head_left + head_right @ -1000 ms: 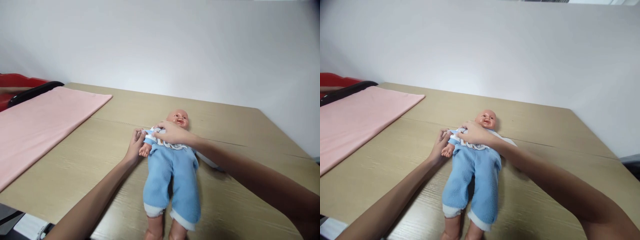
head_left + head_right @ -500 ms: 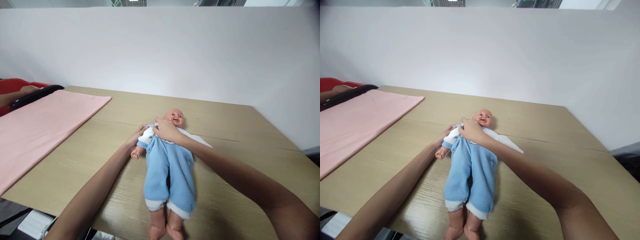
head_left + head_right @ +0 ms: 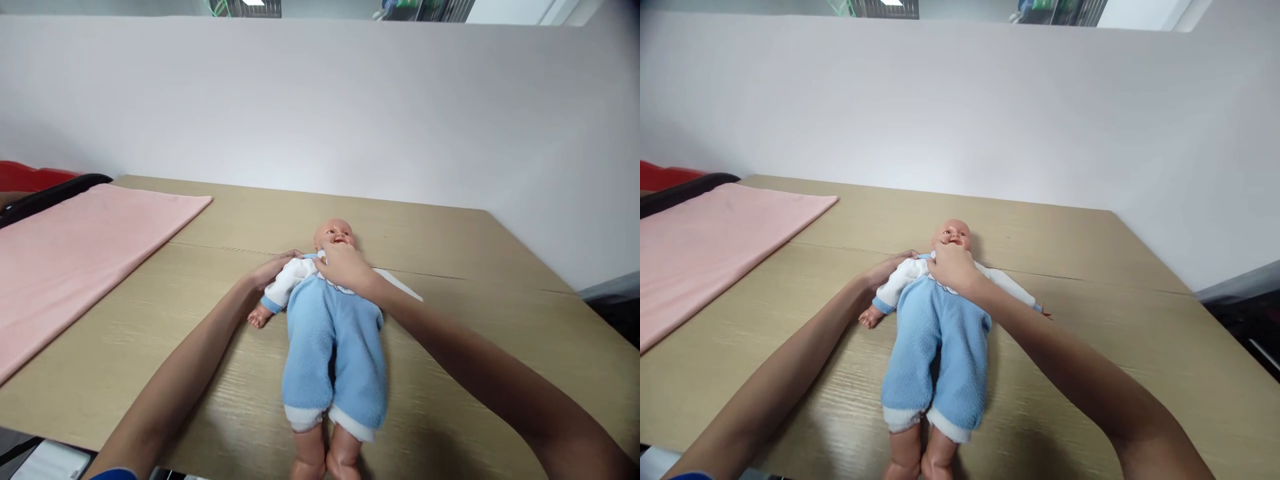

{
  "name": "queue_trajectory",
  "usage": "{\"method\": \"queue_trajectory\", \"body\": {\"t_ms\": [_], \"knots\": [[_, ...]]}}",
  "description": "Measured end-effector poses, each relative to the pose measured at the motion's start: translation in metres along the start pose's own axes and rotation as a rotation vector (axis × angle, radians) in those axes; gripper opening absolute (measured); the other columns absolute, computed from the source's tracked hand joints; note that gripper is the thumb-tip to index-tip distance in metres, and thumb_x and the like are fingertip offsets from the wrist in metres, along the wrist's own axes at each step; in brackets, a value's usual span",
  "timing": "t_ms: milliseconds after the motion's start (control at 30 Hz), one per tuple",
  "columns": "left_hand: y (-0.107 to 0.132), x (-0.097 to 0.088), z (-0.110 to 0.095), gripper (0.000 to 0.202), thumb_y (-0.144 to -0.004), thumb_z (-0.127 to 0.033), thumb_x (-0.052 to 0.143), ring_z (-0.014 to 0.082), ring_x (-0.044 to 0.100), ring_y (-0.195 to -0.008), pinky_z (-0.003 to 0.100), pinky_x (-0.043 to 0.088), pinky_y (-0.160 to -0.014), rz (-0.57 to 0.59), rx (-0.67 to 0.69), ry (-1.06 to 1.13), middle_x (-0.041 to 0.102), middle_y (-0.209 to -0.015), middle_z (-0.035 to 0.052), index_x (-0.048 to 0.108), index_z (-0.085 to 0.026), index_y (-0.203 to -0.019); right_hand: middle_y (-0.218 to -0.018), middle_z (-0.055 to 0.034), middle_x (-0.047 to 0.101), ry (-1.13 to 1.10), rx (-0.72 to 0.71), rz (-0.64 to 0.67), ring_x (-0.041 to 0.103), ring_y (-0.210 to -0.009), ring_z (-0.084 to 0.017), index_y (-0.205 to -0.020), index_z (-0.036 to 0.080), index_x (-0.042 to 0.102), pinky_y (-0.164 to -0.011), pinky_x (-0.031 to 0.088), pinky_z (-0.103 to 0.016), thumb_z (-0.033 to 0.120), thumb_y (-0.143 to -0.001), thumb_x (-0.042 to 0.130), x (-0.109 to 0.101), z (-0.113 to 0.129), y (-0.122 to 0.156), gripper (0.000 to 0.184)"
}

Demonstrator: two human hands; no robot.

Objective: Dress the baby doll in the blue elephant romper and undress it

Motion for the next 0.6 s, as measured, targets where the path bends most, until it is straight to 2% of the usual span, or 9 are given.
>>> {"method": "queue_trajectory", "body": {"t_ms": [67,133,233,333,400,433,500,567,600], "knots": [[-0.007,-0.001,-0.003,0.028,-0.088,-0.040,0.085,0.0183,0.070,-0.084,0.032,0.061,-0.077,0.081,-0.068,-0.044,0.074,-0.097,0.0029,0.074,-0.017,-0.100,-0.133,-0.0228,0.080,-0.024,-0.016,0.002,0.074,-0.127,-0.039,-0.139,0.013,0.068,-0.101,0.054,-0.042,0.037,-0.110,0.056,0.004,-0.001,-0.002,0.039],[-0.009,-0.001,-0.009,0.030,-0.079,-0.040,0.084,0.0191,0.070,-0.086,0.031,0.059,-0.080,0.114,-0.102,-0.093,0.074,-0.097,0.0023,0.073,-0.019,-0.097,-0.133,-0.0210,0.081,-0.053,-0.027,-0.001,0.074,-0.127,-0.038,-0.135,0.014,0.070,-0.100,0.054,-0.040,0.040,-0.111,0.058,0.005,0.000,-0.004,0.037],[-0.011,-0.002,-0.018,0.033,-0.075,-0.044,0.081,0.0217,0.071,-0.091,0.034,0.059,-0.084,0.115,-0.132,-0.208,0.076,-0.101,0.0036,0.072,-0.020,-0.096,-0.133,-0.0199,0.081,-0.102,-0.025,-0.002,0.075,-0.126,-0.038,-0.131,0.016,0.071,-0.096,0.054,-0.039,0.045,-0.111,0.059,0.000,-0.004,0.002,0.038],[-0.012,-0.008,-0.027,0.031,-0.074,-0.042,0.082,0.0254,0.072,-0.095,0.037,0.058,-0.087,0.065,-0.137,-0.380,0.078,-0.102,0.0062,0.073,-0.020,-0.094,-0.132,-0.0149,0.082,-0.171,0.010,0.016,0.076,-0.123,-0.036,-0.132,0.021,0.070,-0.095,0.055,-0.039,0.050,-0.110,0.060,-0.007,-0.020,0.022,0.038],[-0.012,-0.015,-0.036,0.026,-0.079,-0.039,0.080,0.0272,0.070,-0.095,0.040,0.056,-0.087,-0.033,-0.106,-0.501,0.077,-0.100,0.0075,0.072,-0.020,-0.095,-0.131,-0.0109,0.082,-0.270,0.035,0.009,0.077,-0.118,-0.034,-0.133,0.025,0.068,-0.095,0.056,-0.040,0.053,-0.108,0.062,-0.010,-0.040,0.040,0.037],[-0.011,-0.017,-0.042,0.024,-0.084,-0.039,0.077,0.0278,0.069,-0.096,0.041,0.055,-0.087,-0.094,-0.078,-0.553,0.076,-0.101,0.0081,0.070,-0.020,-0.096,-0.131,-0.0096,0.081,-0.326,0.038,-0.030,0.077,-0.116,-0.033,-0.133,0.027,0.067,-0.095,0.056,-0.040,0.053,-0.107,0.064,-0.012,-0.053,0.049,0.037],[-0.006,-0.011,-0.058,0.018,-0.094,-0.038,0.069,0.0282,0.067,-0.100,0.043,0.053,-0.093,-0.200,0.002,-0.635,0.074,-0.107,0.0093,0.066,-0.021,-0.100,-0.125,-0.0096,0.080,-0.372,0.021,-0.210,0.075,-0.114,-0.032,-0.135,0.027,0.066,-0.099,0.057,-0.043,0.051,-0.105,0.064,-0.019,-0.081,0.070,0.039],[0.003,0.013,-0.078,0.014,-0.102,-0.036,0.063,0.0272,0.066,-0.106,0.044,0.051,-0.100,-0.232,0.146,-0.712,0.074,-0.116,0.0093,0.065,-0.022,-0.103,-0.119,-0.0115,0.078,-0.315,0.034,-0.408,0.073,-0.112,-0.033,-0.135,0.023,0.066,-0.104,0.056,-0.049,0.050,-0.103,0.065,-0.021,-0.112,0.094,0.042],[0.008,0.034,-0.090,0.015,-0.105,-0.036,0.060,0.0272,0.067,-0.107,0.044,0.052,-0.100,-0.198,0.269,-0.784,0.074,-0.117,0.0092,0.065,-0.022,-0.105,-0.118,-0.0127,0.077,-0.275,0.039,-0.468,0.073,-0.112,-0.034,-0.133,0.022,0.066,-0.106,0.055,-0.052,0.051,-0.102,0.066,-0.019,-0.126,0.106,0.042]]}}
Point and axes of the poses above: each hand's wrist, its own y-axis away from the middle knuckle, its own x-axis out of the palm, z = x × y, the point moved 6 cm from there along -y, towards the middle knuckle
